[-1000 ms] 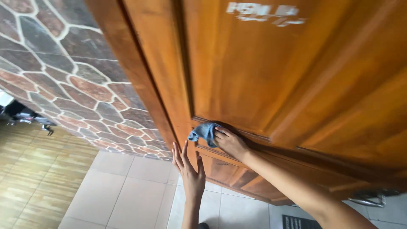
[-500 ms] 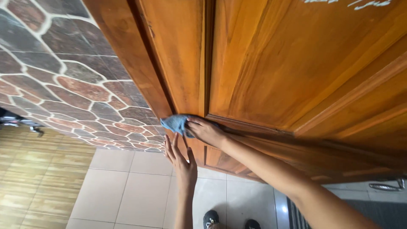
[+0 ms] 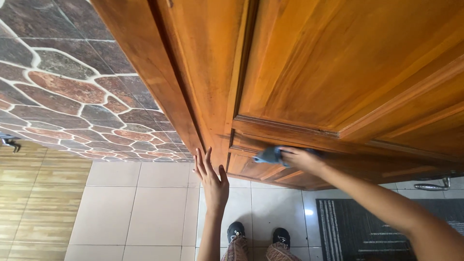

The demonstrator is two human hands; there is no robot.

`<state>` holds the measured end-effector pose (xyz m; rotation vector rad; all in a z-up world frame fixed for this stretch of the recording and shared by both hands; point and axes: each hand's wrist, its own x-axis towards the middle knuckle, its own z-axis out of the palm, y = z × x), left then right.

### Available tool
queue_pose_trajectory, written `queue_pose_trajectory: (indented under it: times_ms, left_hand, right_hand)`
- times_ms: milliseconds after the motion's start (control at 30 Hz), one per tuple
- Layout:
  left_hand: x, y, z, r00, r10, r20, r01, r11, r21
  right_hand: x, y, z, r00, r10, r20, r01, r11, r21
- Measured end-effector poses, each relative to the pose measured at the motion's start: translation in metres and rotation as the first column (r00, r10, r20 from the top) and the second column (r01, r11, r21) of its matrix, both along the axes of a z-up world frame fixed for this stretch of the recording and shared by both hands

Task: Wipe a wooden door with a cleaning cloth.

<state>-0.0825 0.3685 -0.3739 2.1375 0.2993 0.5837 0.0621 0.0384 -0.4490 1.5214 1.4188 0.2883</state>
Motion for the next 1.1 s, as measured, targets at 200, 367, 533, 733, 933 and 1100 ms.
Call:
queue_pose_trajectory:
  times_ms: [200, 367, 533, 733, 933, 1100]
  left_hand:
    - [-0.013, 0.012, -0.011, 1.000, 0.017, -0.011, -0.017, 1.000, -0.004]
    - [-0.019, 0.006, -0.009, 0.999, -0.005, -0.051, 0.006, 1.000, 0.020]
    - [-0.023, 0.001, -0.009, 0.998, -0.025, -0.054, 0.028, 0.997, 0.065]
    - [-0.034, 0.002, -0.004, 0.998, -0.020, -0.057, 0.025, 0.996, 0.087]
    - [-0.032, 0.001, -0.011, 0.994, -0.033, -0.102, 0.047, 0.988, 0.144]
    - [-0.020, -0.017, -0.019, 0.988, -0.125, -0.092, 0.139, 0.977, 0.161]
  right_hand:
    - [0.024, 0.005, -0.042, 0.971, -0.011, -0.237, 0.064, 0.974, 0.217]
    - [0.042, 0.084, -0.071, 0.978, 0.003, -0.207, 0.097, 0.878, 0.468]
    - [0.034, 0.174, -0.034, 0.998, 0.028, -0.054, 0.002, 0.874, 0.486]
    - [0.006, 0.179, -0.034, 0.988, -0.063, -0.139, 0.122, 0.874, 0.470]
    - [0.005, 0.099, -0.091, 0.761, 0.059, -0.646, 0.500, 0.581, 0.642]
    - [-0.013, -0.010, -0.091, 0.568, -0.147, -0.809, 0.722, 0.561, 0.405]
